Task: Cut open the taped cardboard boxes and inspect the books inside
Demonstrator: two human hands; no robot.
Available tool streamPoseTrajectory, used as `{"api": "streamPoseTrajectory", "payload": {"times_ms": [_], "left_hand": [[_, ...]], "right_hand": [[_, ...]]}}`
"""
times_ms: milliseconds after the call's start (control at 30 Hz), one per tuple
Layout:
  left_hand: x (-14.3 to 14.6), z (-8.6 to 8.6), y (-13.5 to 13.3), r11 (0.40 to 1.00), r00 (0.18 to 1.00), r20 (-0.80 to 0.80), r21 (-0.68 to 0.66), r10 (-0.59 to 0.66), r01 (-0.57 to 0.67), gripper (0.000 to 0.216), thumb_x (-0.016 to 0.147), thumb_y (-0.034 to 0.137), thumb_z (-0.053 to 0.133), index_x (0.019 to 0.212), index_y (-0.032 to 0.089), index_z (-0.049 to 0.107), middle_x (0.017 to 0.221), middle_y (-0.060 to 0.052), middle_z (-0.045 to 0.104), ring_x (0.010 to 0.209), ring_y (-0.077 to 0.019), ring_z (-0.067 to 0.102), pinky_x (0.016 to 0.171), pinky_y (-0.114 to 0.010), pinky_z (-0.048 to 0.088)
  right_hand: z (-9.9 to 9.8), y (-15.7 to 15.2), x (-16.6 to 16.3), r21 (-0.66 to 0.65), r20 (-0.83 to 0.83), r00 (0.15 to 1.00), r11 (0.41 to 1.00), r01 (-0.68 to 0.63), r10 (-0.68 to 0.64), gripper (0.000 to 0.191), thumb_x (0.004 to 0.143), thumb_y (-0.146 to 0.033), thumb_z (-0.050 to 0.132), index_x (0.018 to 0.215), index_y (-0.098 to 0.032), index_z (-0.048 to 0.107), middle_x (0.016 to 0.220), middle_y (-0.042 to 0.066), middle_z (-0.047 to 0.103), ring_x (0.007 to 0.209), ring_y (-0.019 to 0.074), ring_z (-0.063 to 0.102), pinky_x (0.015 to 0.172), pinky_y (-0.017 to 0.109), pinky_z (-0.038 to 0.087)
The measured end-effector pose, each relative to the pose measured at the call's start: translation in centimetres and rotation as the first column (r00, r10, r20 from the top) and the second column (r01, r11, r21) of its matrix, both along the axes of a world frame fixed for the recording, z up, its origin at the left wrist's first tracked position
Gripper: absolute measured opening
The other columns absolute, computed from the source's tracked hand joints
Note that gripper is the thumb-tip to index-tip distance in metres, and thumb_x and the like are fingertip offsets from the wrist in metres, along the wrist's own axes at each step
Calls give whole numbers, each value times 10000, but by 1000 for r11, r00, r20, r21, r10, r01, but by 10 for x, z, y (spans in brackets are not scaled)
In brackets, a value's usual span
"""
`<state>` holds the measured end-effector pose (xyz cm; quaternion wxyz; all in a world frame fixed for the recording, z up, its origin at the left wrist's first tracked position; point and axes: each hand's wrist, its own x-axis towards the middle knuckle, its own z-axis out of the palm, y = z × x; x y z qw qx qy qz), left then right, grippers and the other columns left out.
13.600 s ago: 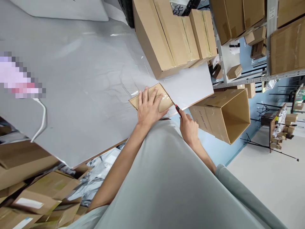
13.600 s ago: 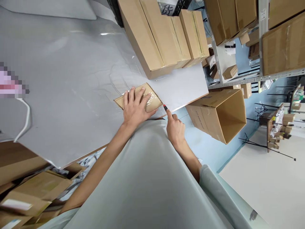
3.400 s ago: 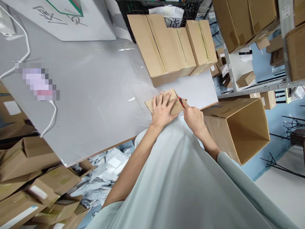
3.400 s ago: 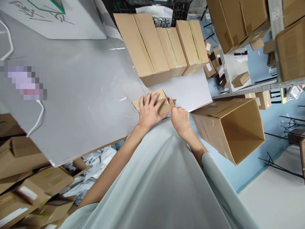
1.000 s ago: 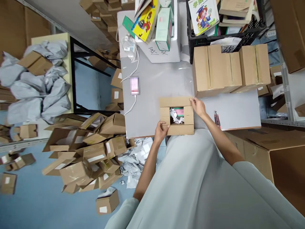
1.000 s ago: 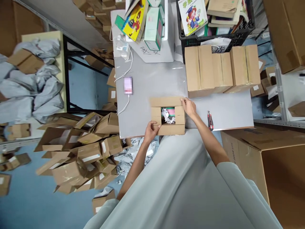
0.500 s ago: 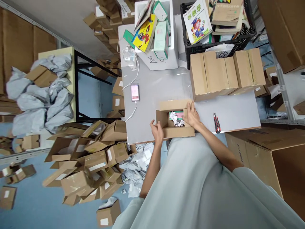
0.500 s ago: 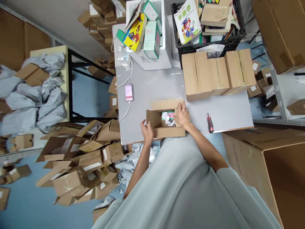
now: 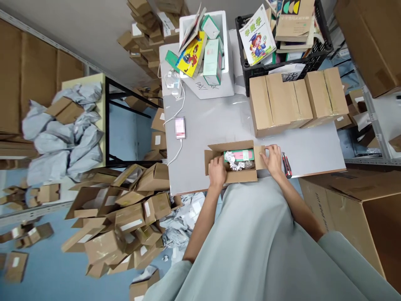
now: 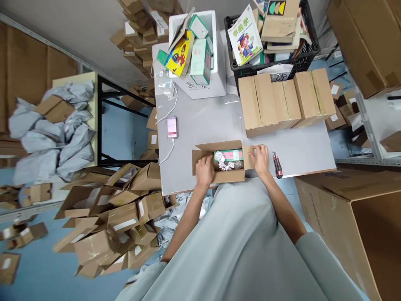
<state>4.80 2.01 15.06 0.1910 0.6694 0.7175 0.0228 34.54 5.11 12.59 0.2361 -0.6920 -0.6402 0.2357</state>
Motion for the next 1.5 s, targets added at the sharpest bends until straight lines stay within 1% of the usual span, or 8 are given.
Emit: {"api": "streamPoseTrajectory", "payload": {"times_ms": [133, 300, 467, 567, 667, 933, 1200, 1500], "left_hand": [[30, -6, 16, 985, 986, 76, -76, -148, 153, 555, 1078, 257, 546, 1623, 159, 590, 1742, -215, 489, 1641, -413, 405, 1309, -563, 398], [33, -9, 22, 947, 983, 133, -278, -127, 160, 381, 1125, 405, 534, 1258, 202, 828, 1384, -193, 747, 1446, -366, 625, 1259, -478, 450], [24, -19, 16, 935, 996, 75, -353, 56, -26, 496, 1152, 431, 450, 1005, 158, 837, 1100, -231, 814, 1142, -367, 781, 1040, -438, 570], [23, -31, 21, 921, 980, 26, -348, 197, -176, 323, 1073, 365, 616, 1178, 114, 789, 1286, -280, 772, 1214, -400, 770, 1036, -451, 573], [24, -42, 32, 903, 953, 41, -333, 300, -270, 545, 943, 349, 804, 1389, 68, 665, 1462, -331, 675, 1272, -417, 750, 1035, -459, 579], [32, -52, 43, 903, 876, 270, -283, 399, -324, 460, 708, 191, 919, 1080, 156, 649, 1094, -152, 753, 1108, -354, 744, 967, -443, 593], [43, -33, 40, 914, 791, 459, -174, 405, -367, 586, 699, 157, 882, 1082, 259, 451, 1192, -68, 559, 1253, -296, 608, 1089, -436, 534], [75, 14, 44, 928, 819, 435, -184, 373, -325, 426, 816, 241, 848, 1012, 272, 471, 1113, -40, 669, 1139, -259, 689, 1002, -370, 515]], "right_hand": [[20, 1, -17, -46, 168, 908, 923, -382, 384, 312, 1114, -136, 516, 1237, -193, 798, 1207, 156, 739, 1159, 330, 587, 1037, 441, 507], [29, -1, -36, -127, 230, 771, 804, -582, 594, 330, 1125, -126, 527, 1310, -191, 792, 1293, 151, 768, 1203, 329, 584, 1045, 440, 468], [26, -1, -36, -131, 223, 765, 796, -590, 604, 303, 1119, -149, 555, 1273, -187, 813, 1323, 161, 762, 1225, 351, 571, 1061, 481, 461], [23, -1, -33, -119, 219, 768, 797, -592, 602, 305, 1120, -154, 549, 1273, -177, 812, 1330, 162, 759, 1237, 357, 565, 1064, 491, 467], [17, -2, -30, -92, 237, 757, 790, -606, 608, 306, 1127, -169, 542, 1277, -170, 808, 1348, 162, 754, 1252, 359, 562, 1074, 499, 474], [-11, -11, -37, 0, 120, 831, 837, -547, 543, 316, 1121, -285, 623, 1398, -208, 754, 1469, 177, 703, 1385, 366, 574, 1174, 547, 466], [-22, -14, -41, 27, 44, 891, 891, -453, 452, 508, 1089, -315, 632, 1583, -202, 609, 1677, 213, 547, 1555, 404, 472, 1252, 610, 425], [-17, -10, -40, -2, -4, 897, 897, -441, 441, 646, 997, -201, 673, 1626, -153, 530, 1673, 250, 544, 1560, 407, 481, 1256, 631, 425]]}}
